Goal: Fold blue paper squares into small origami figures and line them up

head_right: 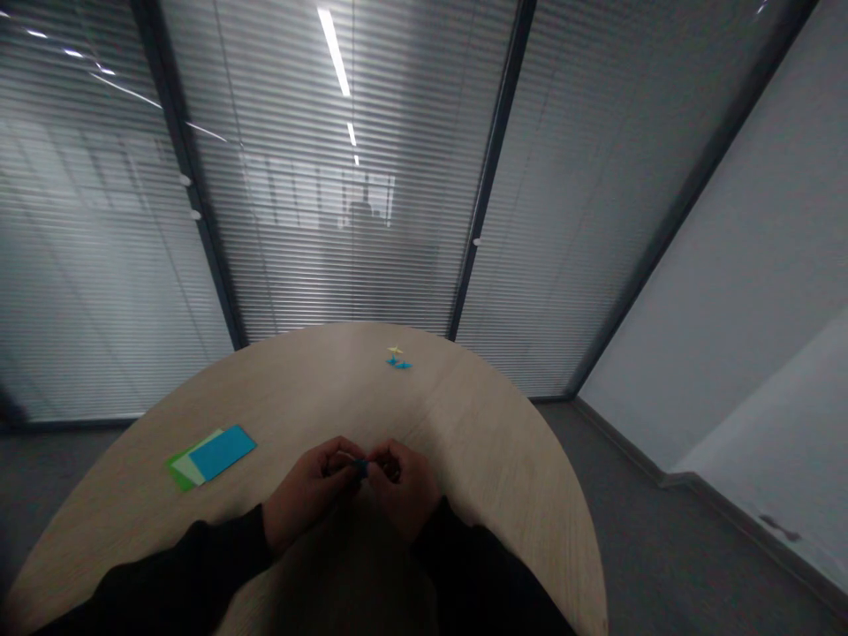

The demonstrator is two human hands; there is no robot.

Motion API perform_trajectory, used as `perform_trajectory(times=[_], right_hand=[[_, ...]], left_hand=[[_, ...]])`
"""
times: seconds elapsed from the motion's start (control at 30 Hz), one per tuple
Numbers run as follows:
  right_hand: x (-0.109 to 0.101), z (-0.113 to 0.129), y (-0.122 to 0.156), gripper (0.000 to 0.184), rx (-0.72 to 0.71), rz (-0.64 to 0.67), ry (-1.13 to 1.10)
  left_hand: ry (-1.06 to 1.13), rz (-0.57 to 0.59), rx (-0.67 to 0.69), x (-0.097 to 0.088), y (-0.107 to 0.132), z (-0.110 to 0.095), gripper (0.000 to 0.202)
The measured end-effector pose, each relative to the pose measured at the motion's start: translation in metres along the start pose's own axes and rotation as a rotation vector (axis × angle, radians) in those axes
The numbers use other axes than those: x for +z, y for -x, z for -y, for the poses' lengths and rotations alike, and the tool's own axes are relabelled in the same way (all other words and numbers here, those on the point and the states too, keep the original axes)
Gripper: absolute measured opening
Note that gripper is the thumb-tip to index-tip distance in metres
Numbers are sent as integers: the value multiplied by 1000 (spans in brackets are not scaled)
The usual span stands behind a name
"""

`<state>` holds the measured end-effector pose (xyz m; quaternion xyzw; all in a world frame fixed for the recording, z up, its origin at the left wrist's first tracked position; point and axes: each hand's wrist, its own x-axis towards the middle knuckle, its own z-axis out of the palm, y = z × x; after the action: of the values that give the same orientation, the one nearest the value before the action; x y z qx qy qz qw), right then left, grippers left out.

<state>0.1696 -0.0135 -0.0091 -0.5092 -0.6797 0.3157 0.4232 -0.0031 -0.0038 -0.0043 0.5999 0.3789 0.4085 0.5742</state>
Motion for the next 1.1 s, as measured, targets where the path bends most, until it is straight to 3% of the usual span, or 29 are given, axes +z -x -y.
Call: perform_trajectory(times=[0.17,0.47,0.7,0.9,1.1], right_hand=[[4,-6,-2,10,71,14,-76],[11,0,1,7,218,-107,-76],[15,0,3,10,273,-173,-124],[11,-3,1,10,277,-107,-264],[3,-6,-2,27,211,22,-437]], left_hand=[[-161,-47,48,3,1,-1,20],[-277,-61,133,7,0,5,15],[-85,-18,68,9,0,3,24],[159,69,-55,3,-1,4,32],[460,121,-170,1,0,5,35]])
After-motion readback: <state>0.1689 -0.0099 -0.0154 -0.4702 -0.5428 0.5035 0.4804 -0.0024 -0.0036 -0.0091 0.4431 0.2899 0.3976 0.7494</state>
